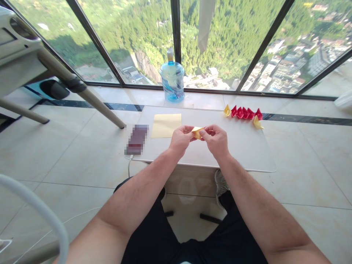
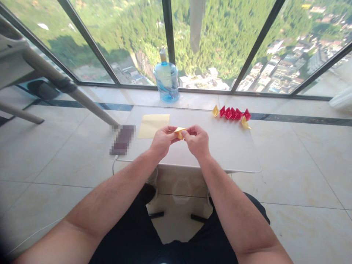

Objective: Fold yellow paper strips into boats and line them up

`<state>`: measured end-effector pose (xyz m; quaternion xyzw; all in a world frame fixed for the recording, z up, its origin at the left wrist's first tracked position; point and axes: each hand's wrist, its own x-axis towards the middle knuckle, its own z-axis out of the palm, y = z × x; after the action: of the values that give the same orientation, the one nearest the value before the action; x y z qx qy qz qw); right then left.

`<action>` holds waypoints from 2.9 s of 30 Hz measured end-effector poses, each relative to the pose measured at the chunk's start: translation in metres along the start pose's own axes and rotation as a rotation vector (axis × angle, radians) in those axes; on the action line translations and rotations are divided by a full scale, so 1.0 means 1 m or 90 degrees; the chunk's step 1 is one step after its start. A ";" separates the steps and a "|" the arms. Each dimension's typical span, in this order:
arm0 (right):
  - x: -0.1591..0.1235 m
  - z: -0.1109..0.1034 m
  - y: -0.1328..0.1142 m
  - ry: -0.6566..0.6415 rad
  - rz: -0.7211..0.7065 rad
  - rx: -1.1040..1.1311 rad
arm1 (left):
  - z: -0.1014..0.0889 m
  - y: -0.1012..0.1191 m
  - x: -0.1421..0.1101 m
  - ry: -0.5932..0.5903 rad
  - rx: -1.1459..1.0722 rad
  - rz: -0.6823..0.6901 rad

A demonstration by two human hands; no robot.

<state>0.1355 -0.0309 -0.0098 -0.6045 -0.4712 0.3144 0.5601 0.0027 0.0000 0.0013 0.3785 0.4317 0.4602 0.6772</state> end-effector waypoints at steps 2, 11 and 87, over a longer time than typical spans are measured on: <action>-0.005 0.001 -0.005 0.011 -0.081 -0.072 | 0.002 -0.002 0.001 0.038 -0.015 0.029; -0.014 0.005 -0.005 0.035 -0.222 -0.272 | 0.005 -0.010 -0.001 0.048 -0.019 0.093; 0.000 -0.005 -0.001 -0.093 -0.235 -0.324 | -0.004 -0.020 0.003 -0.048 0.398 0.221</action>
<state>0.1395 -0.0328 -0.0081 -0.6052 -0.6756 0.1219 0.4030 0.0054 -0.0030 -0.0191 0.6516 0.4556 0.3997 0.4562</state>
